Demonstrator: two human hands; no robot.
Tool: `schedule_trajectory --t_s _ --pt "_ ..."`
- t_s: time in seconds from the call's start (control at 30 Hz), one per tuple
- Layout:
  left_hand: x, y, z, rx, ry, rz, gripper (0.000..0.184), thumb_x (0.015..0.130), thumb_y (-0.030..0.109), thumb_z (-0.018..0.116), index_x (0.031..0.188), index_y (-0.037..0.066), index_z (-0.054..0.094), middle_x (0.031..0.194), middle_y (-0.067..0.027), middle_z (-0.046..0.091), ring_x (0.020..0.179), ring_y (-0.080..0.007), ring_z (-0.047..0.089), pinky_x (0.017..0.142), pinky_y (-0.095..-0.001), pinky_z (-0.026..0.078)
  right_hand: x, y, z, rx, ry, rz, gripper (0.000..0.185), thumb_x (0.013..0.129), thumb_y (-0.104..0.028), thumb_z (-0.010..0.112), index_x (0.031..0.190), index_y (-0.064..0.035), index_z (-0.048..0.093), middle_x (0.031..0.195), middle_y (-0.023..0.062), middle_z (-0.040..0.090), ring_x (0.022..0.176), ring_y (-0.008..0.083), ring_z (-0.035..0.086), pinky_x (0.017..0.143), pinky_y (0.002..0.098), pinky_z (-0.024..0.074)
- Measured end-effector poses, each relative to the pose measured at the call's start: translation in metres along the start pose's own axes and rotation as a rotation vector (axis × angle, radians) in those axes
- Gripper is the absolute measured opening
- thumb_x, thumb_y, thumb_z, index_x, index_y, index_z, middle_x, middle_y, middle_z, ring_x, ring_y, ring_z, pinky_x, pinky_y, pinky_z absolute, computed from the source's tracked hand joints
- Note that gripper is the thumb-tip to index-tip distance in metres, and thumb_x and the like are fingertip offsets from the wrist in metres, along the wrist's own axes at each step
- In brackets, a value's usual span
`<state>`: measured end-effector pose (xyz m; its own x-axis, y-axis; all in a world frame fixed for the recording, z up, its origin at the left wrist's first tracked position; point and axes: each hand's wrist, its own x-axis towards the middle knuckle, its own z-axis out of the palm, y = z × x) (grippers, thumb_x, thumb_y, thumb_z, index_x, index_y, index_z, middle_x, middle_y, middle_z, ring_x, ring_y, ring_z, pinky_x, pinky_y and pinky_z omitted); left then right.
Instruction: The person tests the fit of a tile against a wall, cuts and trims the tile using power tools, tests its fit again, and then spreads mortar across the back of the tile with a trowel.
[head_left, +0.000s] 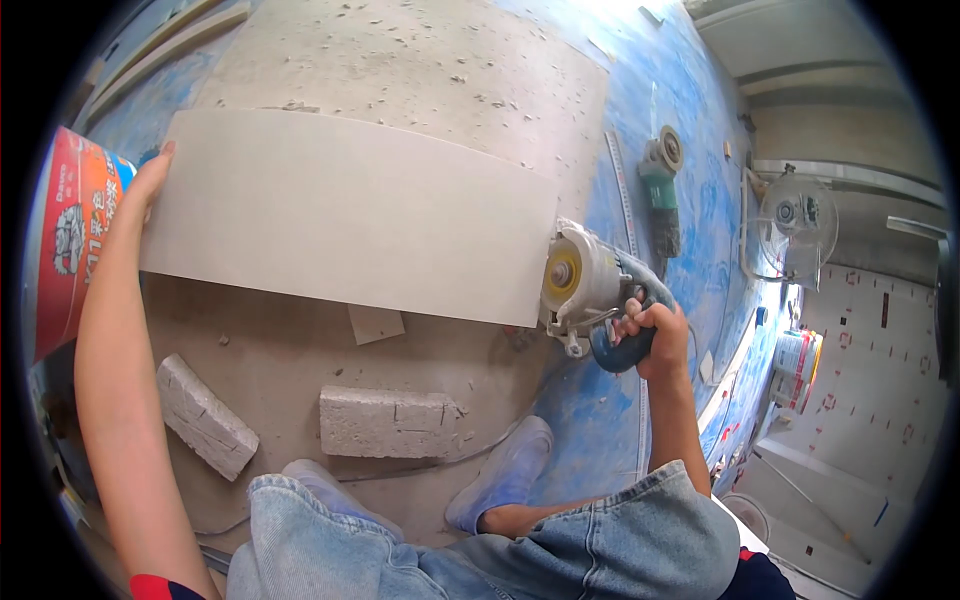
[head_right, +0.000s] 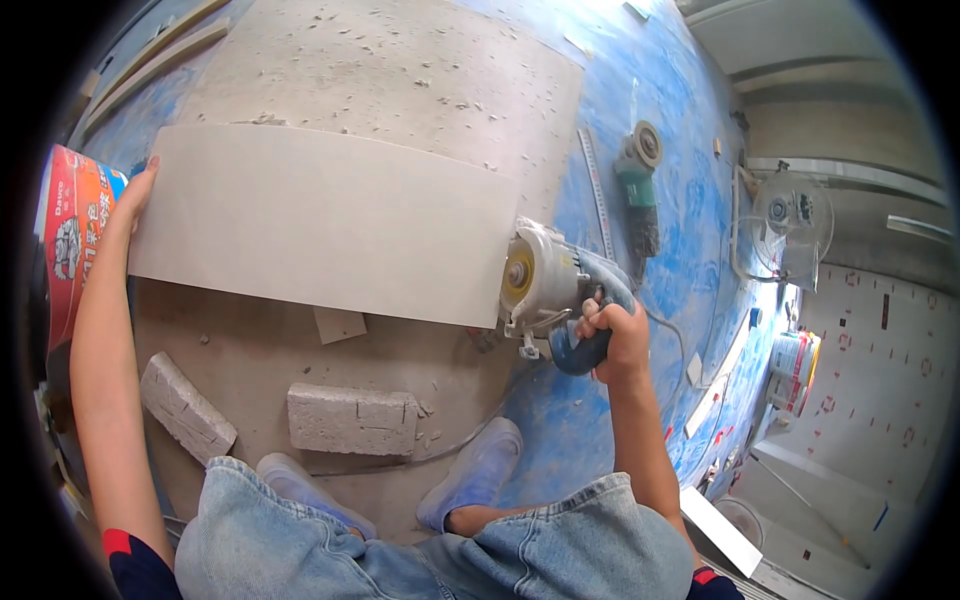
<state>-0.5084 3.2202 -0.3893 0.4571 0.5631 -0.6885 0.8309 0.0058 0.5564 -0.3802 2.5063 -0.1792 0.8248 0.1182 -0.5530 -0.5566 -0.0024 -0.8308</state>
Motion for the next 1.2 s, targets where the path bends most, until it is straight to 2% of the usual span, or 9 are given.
schedule_trajectory --t_s 0.17,0.23,0.53,0.63,0.73,1.2 --pt "-0.012 0.009 0.003 0.017 0.002 0.001 0.074 0.094 0.058 0.035 0.144 0.003 0.033 0.150 -0.0161 0.030 0.140 -0.0297 0.026 0.113 -0.0390 0.019 -0.003 0.001 -0.001 0.004 0.007 0.013 0.020 0.064 0.000 0.046 0.084 -0.0026 0.047 0.067 0.0043 0.045 0.055 0.0141 0.041 0.055 0.0291 0.0388" --pt "-0.017 0.010 0.005 0.013 -0.008 0.009 0.074 0.094 0.057 0.034 0.144 0.003 0.033 0.150 -0.0160 0.030 0.140 -0.0296 0.026 0.113 -0.0391 0.019 -0.003 0.003 -0.001 -0.057 0.014 -0.011 0.020 0.066 -0.004 0.046 0.085 -0.0036 0.045 0.064 0.0027 0.042 0.053 0.0137 0.041 0.053 0.0324 0.0425" --pt "-0.015 0.011 0.005 -0.020 -0.024 0.010 0.072 0.095 0.056 0.034 0.144 0.004 0.034 0.149 -0.0154 0.032 0.139 -0.0284 0.028 0.112 -0.0390 0.020 -0.008 0.002 0.000 -0.055 0.017 0.006 0.020 0.065 -0.003 0.046 0.085 -0.0033 0.046 0.065 0.0036 0.044 0.053 0.0143 0.042 0.055 0.0324 0.0438" --pt "-0.017 0.011 0.006 0.006 -0.013 0.012 0.071 0.095 0.056 0.034 0.143 0.004 0.035 0.149 -0.0155 0.033 0.138 -0.0286 0.029 0.112 -0.0391 0.020 -0.011 0.002 -0.001 -0.028 0.006 0.023 0.021 0.065 0.000 0.047 0.086 -0.0021 0.048 0.068 0.0042 0.046 0.057 0.0139 0.043 0.056 0.0292 0.0414" --pt "-0.013 0.009 0.004 0.001 0.008 -0.005 0.071 0.095 0.056 0.034 0.143 0.003 0.035 0.148 -0.0156 0.034 0.138 -0.0288 0.030 0.112 -0.0392 0.021 -0.012 0.003 -0.002 -0.062 0.031 0.013 0.021 0.065 -0.002 0.047 0.085 -0.0030 0.046 0.066 0.0042 0.045 0.053 0.0146 0.043 0.055 0.0319 0.0442" --pt "-0.011 0.009 0.005 -0.019 -0.019 0.002 0.071 0.095 0.057 0.033 0.143 0.004 0.035 0.148 -0.0165 0.035 0.137 -0.0294 0.031 0.112 -0.0392 0.021 -0.019 0.004 -0.002 -0.063 0.020 0.026 0.022 0.065 -0.002 0.048 0.086 -0.0026 0.046 0.067 0.0037 0.045 0.054 0.0134 0.042 0.056 0.0301 0.0419"
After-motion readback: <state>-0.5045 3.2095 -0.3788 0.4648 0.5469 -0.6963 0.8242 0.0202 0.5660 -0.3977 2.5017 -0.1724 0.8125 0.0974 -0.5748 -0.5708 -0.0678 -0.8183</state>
